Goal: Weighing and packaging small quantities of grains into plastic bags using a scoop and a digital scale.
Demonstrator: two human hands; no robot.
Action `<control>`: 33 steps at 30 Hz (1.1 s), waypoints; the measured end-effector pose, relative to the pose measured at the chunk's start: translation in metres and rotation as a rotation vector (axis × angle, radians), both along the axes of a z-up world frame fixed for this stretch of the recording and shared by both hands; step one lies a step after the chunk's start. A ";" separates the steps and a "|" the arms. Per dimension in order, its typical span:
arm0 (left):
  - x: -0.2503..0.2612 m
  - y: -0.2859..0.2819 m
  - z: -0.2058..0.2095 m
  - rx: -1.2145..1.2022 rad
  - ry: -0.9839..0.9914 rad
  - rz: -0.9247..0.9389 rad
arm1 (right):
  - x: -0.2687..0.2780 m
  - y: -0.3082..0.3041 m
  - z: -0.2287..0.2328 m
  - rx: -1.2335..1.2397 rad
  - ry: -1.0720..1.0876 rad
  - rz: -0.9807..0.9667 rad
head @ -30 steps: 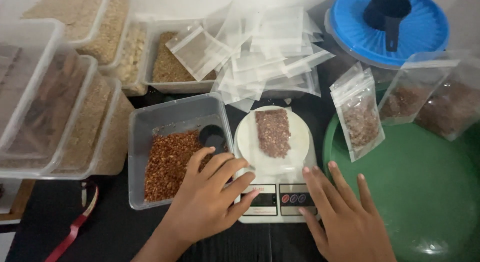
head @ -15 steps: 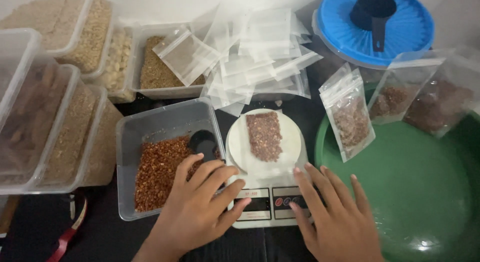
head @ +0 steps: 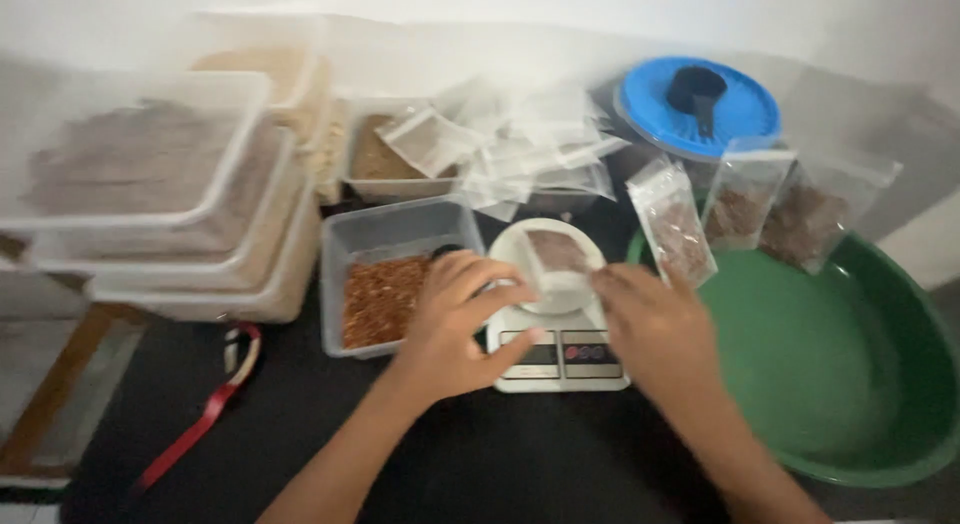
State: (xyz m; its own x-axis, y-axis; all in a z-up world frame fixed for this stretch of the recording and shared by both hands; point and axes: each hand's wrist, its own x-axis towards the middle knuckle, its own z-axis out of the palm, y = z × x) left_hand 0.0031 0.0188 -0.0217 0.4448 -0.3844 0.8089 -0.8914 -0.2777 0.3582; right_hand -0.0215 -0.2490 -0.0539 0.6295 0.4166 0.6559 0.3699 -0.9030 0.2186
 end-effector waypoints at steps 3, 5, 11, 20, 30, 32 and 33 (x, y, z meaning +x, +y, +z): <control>-0.019 -0.017 0.007 -0.198 0.149 -0.081 | -0.030 0.027 0.071 0.320 0.004 0.089; -0.028 -0.022 0.017 -0.315 0.223 -0.184 | -0.048 0.043 0.101 0.358 0.015 0.117; -0.031 0.006 0.041 -0.396 0.563 -0.626 | -0.073 0.083 0.162 0.528 0.206 0.347; 0.007 0.073 0.046 -0.223 0.690 -0.727 | -0.023 0.126 0.153 0.644 0.309 0.619; 0.043 0.124 0.018 -0.279 0.087 0.221 | 0.017 0.136 0.080 0.324 0.789 -0.002; 0.039 0.121 0.021 -0.266 0.119 0.229 | 0.017 0.138 0.074 0.276 0.764 0.002; 0.038 0.117 0.023 -0.254 0.153 0.220 | 0.015 0.138 0.071 0.233 0.734 -0.010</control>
State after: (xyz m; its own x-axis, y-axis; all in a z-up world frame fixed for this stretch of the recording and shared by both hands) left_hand 0.0412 0.1358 0.0016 0.6175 -0.0618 0.7842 -0.7513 -0.3418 0.5646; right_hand -0.0064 -0.1106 0.0172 0.9401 0.3114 0.1386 0.3386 -0.8995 -0.2760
